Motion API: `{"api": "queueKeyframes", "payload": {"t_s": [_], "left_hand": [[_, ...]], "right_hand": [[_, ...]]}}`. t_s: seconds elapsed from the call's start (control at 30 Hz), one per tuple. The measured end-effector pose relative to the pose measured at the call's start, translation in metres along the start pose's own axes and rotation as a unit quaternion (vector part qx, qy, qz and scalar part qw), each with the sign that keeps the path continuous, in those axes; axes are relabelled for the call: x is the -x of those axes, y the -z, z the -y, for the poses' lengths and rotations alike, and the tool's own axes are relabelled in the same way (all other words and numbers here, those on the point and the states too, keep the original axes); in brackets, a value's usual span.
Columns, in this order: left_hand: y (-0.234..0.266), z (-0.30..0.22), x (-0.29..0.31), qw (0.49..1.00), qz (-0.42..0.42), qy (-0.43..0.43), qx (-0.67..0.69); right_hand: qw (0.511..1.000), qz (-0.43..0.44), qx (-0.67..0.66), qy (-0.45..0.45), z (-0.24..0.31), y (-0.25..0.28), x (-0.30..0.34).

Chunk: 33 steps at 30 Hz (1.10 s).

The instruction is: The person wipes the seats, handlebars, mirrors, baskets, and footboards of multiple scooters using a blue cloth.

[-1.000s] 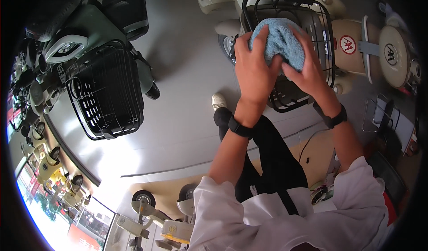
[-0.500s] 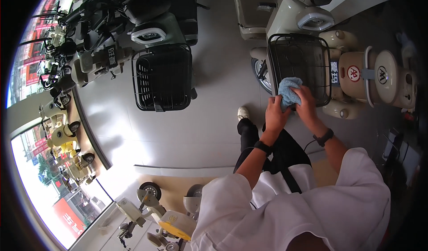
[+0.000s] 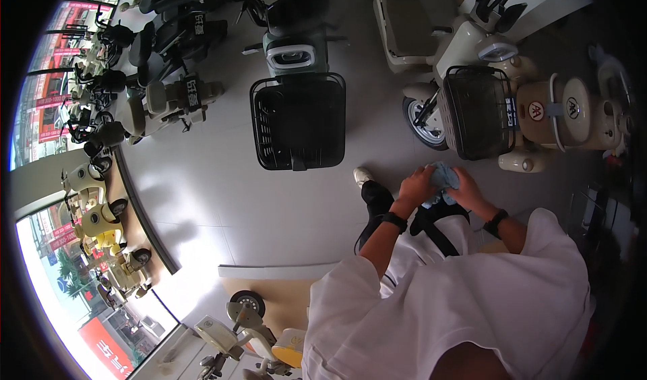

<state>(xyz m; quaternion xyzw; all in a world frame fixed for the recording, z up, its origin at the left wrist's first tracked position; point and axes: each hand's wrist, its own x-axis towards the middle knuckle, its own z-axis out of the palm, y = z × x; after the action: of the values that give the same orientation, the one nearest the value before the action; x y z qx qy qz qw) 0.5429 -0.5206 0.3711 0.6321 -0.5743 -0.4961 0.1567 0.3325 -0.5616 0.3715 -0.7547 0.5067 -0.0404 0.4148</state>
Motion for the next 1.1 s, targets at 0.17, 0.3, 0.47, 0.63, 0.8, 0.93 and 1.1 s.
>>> {"api": "queueKeyframes", "payload": {"t_s": [0.17, 0.3, 0.47, 0.63, 0.8, 0.93, 1.1], "left_hand": [[0.081, 0.046, 0.038, 0.992, -0.123, -0.030, -0.010], [0.162, 0.049, 0.047, 0.971, -0.232, -0.055, -0.029], [0.219, 0.070, 0.016, 0.933, -0.335, -0.052, -0.119], [0.252, 0.095, -0.053, 0.917, -0.349, -0.053, -0.185], [0.270, 0.142, -0.117, 0.908, -0.320, -0.032, -0.268], [0.278, 0.157, -0.129, 0.933, -0.259, -0.009, -0.249], [0.269, 0.162, -0.122, 0.938, -0.227, -0.036, -0.261]], "right_hand": [[0.997, -0.025, -0.050, 0.045, 0.100, -0.037, -0.051], [0.984, -0.088, -0.116, 0.098, 0.166, -0.052, -0.104], [0.967, -0.133, -0.166, 0.141, 0.211, -0.068, -0.183], [0.960, -0.192, -0.159, 0.128, 0.203, -0.093, -0.261], [0.959, -0.240, -0.012, 0.150, 0.189, -0.113, -0.324], [0.971, -0.159, 0.031, 0.174, 0.167, -0.122, -0.352], [0.989, -0.039, -0.091, 0.110, 0.152, -0.120, -0.348]]}}
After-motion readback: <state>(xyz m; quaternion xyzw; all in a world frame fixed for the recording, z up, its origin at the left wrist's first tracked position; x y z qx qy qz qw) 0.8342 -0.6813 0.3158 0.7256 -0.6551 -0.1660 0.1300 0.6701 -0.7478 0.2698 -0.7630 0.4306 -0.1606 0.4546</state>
